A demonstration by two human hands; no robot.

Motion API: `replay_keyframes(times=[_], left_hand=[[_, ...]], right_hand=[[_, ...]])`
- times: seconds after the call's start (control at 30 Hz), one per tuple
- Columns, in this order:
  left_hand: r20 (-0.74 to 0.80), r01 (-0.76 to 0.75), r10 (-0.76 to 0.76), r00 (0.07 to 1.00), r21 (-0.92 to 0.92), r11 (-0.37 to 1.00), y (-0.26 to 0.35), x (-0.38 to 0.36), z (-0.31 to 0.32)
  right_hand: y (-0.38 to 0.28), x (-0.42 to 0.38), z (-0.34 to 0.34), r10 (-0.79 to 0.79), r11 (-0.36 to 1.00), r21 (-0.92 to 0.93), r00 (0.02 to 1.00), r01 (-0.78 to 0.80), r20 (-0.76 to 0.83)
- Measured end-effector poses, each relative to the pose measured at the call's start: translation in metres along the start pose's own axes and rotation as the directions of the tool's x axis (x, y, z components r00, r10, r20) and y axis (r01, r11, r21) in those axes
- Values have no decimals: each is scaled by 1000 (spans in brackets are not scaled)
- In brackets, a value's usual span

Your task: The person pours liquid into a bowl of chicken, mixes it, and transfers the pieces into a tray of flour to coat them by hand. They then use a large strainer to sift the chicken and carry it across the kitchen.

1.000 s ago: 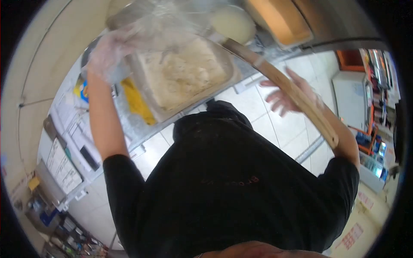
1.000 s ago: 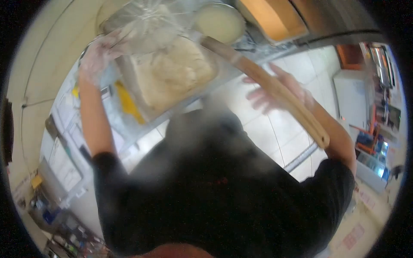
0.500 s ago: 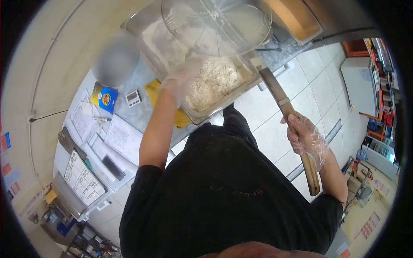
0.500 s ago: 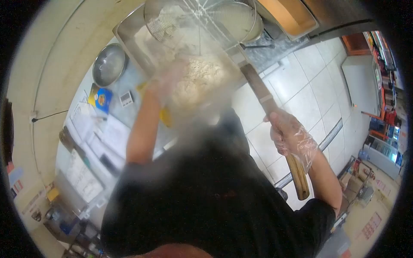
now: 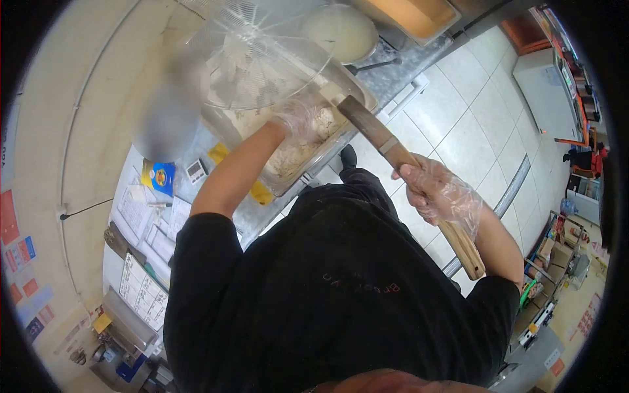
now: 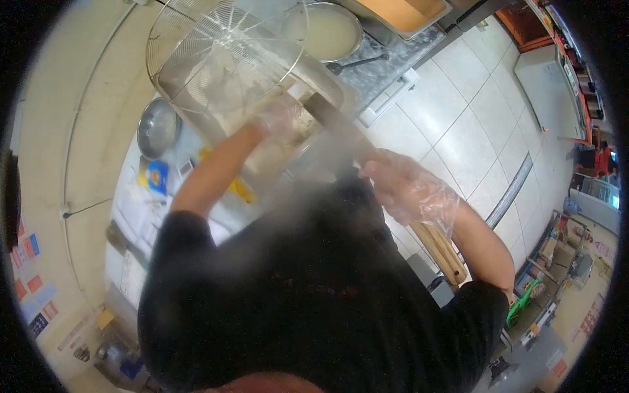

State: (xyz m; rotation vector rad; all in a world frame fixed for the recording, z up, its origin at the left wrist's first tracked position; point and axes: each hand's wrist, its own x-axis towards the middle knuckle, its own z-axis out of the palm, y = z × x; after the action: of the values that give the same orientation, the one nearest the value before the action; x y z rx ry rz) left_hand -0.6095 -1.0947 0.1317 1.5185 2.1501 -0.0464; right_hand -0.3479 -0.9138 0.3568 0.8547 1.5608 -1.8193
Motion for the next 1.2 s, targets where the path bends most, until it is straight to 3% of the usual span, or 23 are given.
replay_keyframes(times=[0.07,0.1,0.17,0.3,0.37,0.4,0.47,0.5,0.57,0.63,0.73,0.77,0.8,0.83,0.9,1.0,1.1,1.13,1.2], left_hand=[[168,146,-147,975,23,989,6,-1,-7],[168,146,-148,975,24,989,11,-4,-8],[46,188,-183,982,-167,968,14,-14,-7],[-22,224,-242,970,-306,925,-4,-15,39],[-248,46,-212,945,-543,839,-7,-33,44],[-252,54,-226,941,-546,836,-9,-43,46],[-588,-86,-219,778,-445,891,1,-73,30],[-592,-74,-235,771,-449,891,8,-86,17],[-411,-15,-470,781,-765,644,28,-112,-29],[-406,-41,-602,687,-849,527,28,-112,-53],[-518,-30,-605,605,-774,633,-31,-82,-65],[-604,198,-556,571,-556,807,-49,-69,-67],[-676,413,-480,559,-274,868,-58,-63,-66],[-678,409,-477,559,-274,870,-56,-68,-70],[-469,287,-432,771,-350,892,-46,-86,-88],[-390,366,-539,746,-436,822,-29,-118,-98],[-450,297,-469,760,-402,866,-41,-123,-109],[-443,291,-469,765,-412,864,-40,-128,-99],[-524,198,-508,683,-537,820,-44,-139,-93]], right_hand=[[-4,8,-2,-24,1000,-2,999,25,36],[-5,12,-3,-22,1000,-8,997,22,80],[-4,21,-8,-20,1000,-10,992,22,128],[-5,39,-12,-20,998,-61,986,31,168],[-12,44,-11,-8,990,-140,994,24,112],[-15,49,-12,-8,988,-152,993,26,121],[-15,60,-15,18,987,-163,996,-4,85],[-12,65,-17,7,984,-177,998,4,64],[-7,71,-20,-8,978,-208,998,21,66],[-2,70,-21,-15,971,-239,998,30,65],[11,55,-16,-21,968,-247,997,40,81],[16,48,-13,11,973,-230,996,10,90],[22,39,-10,43,977,-212,994,-21,99],[28,30,-9,74,988,-144,990,-56,123],[18,-1,-8,121,985,-133,987,-107,106],[15,-12,-2,174,983,-82,980,-166,99],[22,37,14,-37,952,-302,996,60,80],[22,30,18,-24,952,-302,997,45,73],[2,13,26,-91,923,-374,996,93,24]])
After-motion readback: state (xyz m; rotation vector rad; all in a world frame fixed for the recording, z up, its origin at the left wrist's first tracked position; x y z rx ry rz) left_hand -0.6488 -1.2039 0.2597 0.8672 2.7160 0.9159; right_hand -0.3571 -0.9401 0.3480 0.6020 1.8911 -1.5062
